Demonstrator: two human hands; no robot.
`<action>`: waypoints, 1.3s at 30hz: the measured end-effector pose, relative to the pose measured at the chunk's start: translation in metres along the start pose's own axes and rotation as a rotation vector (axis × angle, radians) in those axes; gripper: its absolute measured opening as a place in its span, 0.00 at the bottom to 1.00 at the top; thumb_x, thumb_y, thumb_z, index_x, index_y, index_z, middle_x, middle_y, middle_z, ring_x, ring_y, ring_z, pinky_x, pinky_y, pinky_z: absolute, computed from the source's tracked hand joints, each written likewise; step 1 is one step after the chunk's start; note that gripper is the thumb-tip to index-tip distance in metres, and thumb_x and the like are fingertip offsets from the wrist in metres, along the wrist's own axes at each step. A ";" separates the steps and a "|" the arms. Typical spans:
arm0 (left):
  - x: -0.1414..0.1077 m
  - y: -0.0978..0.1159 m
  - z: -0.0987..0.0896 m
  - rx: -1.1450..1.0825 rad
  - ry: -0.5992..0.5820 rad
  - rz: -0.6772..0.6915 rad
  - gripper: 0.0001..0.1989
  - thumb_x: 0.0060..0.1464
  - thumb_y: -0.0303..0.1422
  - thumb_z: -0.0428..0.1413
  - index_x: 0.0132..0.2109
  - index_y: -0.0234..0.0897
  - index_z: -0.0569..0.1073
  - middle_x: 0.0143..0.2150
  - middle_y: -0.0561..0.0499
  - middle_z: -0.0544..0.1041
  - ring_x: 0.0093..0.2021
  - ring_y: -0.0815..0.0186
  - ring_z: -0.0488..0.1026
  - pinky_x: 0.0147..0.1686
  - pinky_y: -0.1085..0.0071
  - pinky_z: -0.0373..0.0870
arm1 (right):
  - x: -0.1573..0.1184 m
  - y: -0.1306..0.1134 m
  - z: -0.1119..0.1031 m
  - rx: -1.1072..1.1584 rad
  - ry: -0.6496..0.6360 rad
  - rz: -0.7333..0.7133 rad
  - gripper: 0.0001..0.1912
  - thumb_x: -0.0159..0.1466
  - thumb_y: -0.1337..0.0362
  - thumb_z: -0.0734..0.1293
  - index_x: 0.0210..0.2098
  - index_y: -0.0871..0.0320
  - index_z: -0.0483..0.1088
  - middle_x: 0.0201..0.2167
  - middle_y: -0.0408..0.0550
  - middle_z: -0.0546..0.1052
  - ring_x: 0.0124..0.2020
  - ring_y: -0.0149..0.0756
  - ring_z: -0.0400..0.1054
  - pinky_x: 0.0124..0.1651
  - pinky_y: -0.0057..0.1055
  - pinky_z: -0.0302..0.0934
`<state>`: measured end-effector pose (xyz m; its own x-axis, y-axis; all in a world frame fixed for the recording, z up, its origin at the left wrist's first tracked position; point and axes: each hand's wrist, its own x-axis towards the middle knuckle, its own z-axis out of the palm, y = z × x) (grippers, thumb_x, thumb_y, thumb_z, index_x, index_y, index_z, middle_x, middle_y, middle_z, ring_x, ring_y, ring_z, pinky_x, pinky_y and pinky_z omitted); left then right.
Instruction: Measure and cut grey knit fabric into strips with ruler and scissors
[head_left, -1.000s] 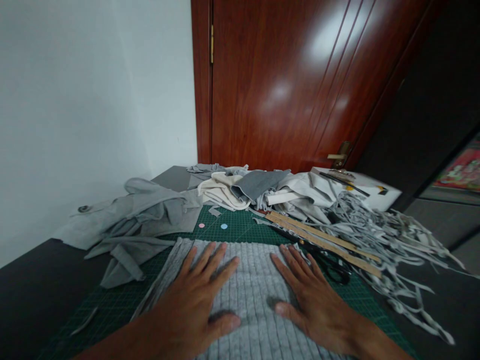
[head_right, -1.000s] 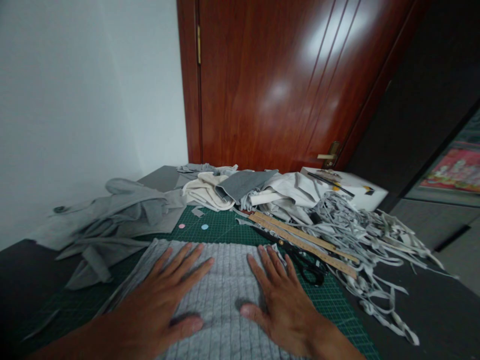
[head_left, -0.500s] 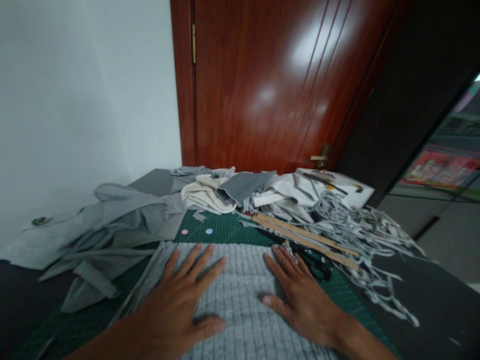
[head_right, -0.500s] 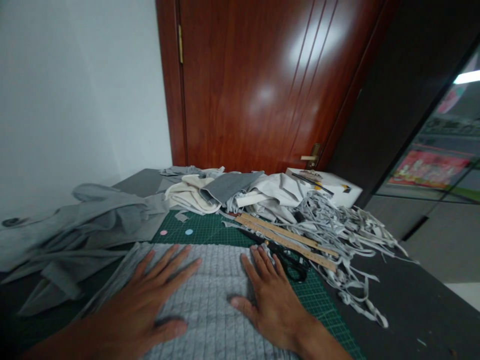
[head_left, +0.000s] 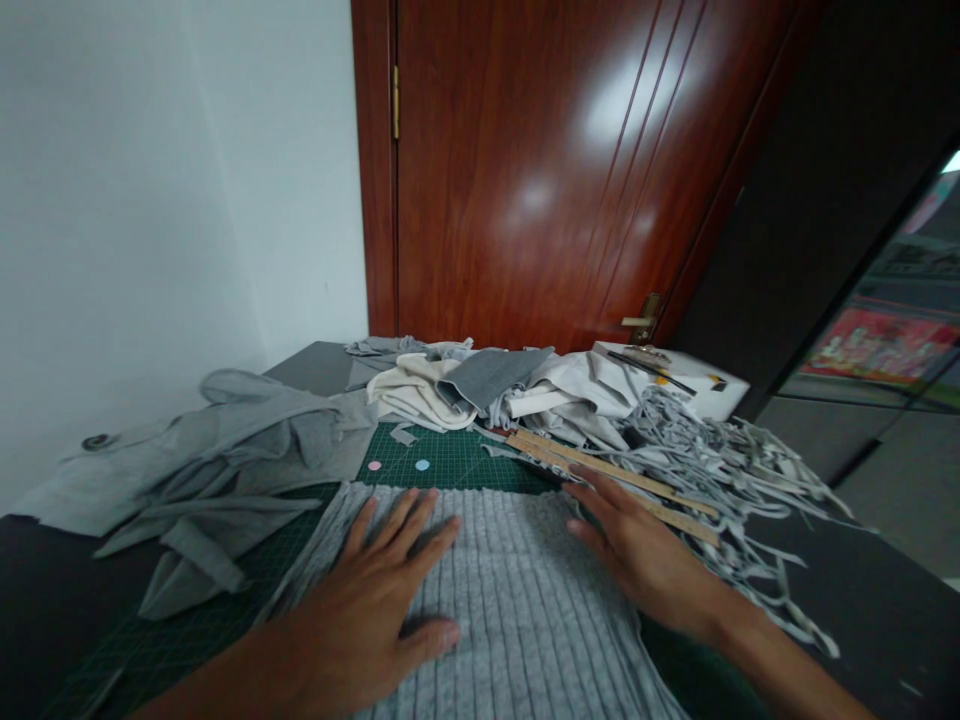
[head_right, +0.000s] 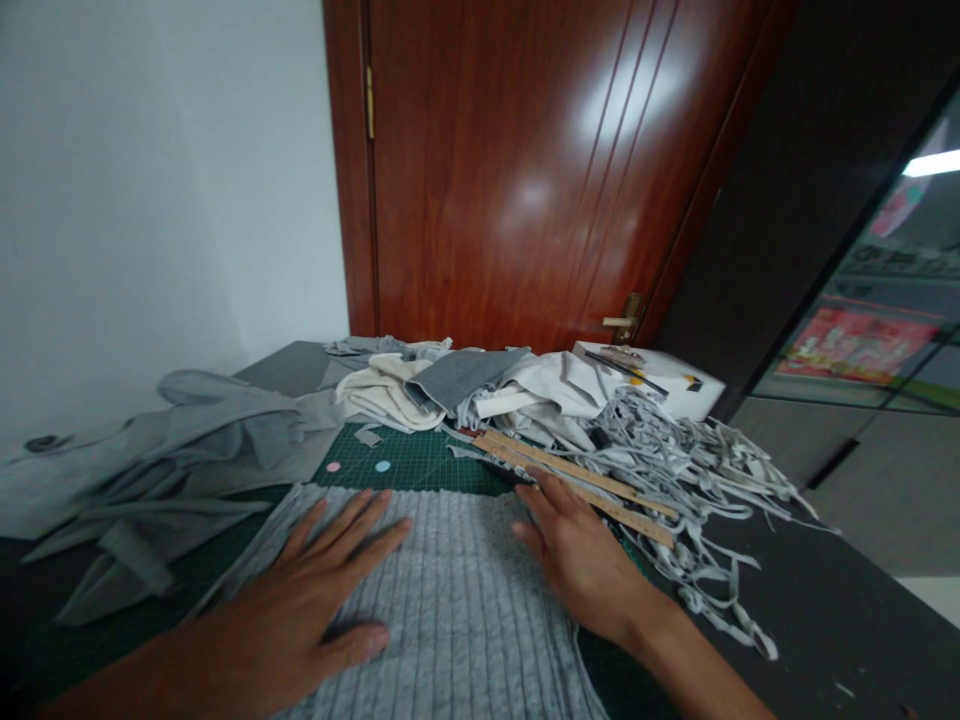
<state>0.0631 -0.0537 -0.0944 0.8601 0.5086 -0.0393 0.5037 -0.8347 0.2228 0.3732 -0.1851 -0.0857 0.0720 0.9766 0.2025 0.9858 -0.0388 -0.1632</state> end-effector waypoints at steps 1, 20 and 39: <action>0.000 0.002 0.001 0.004 0.018 0.000 0.39 0.66 0.54 0.53 0.77 0.49 0.51 0.79 0.43 0.41 0.78 0.42 0.36 0.71 0.31 0.34 | 0.003 0.012 -0.002 -0.027 0.018 0.051 0.24 0.77 0.58 0.56 0.67 0.61 0.68 0.71 0.62 0.67 0.69 0.53 0.65 0.71 0.47 0.57; 0.012 0.006 0.005 0.036 -0.049 0.078 0.38 0.69 0.56 0.46 0.77 0.50 0.47 0.80 0.43 0.39 0.79 0.47 0.34 0.72 0.34 0.31 | 0.017 0.120 -0.021 0.027 -0.138 0.140 0.08 0.63 0.66 0.68 0.33 0.53 0.81 0.29 0.44 0.83 0.33 0.43 0.78 0.37 0.32 0.65; -0.018 0.007 -0.012 -0.251 0.074 0.073 0.26 0.62 0.38 0.59 0.66 0.42 0.72 0.75 0.43 0.63 0.75 0.47 0.57 0.73 0.44 0.50 | 0.000 0.043 -0.061 0.305 0.208 0.270 0.27 0.63 0.38 0.67 0.34 0.56 0.80 0.29 0.53 0.81 0.29 0.47 0.74 0.31 0.37 0.64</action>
<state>0.0504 -0.0666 -0.0806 0.8804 0.4711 0.0549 0.3972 -0.7955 0.4576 0.4245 -0.2000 -0.0336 0.3795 0.8758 0.2982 0.8403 -0.1914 -0.5071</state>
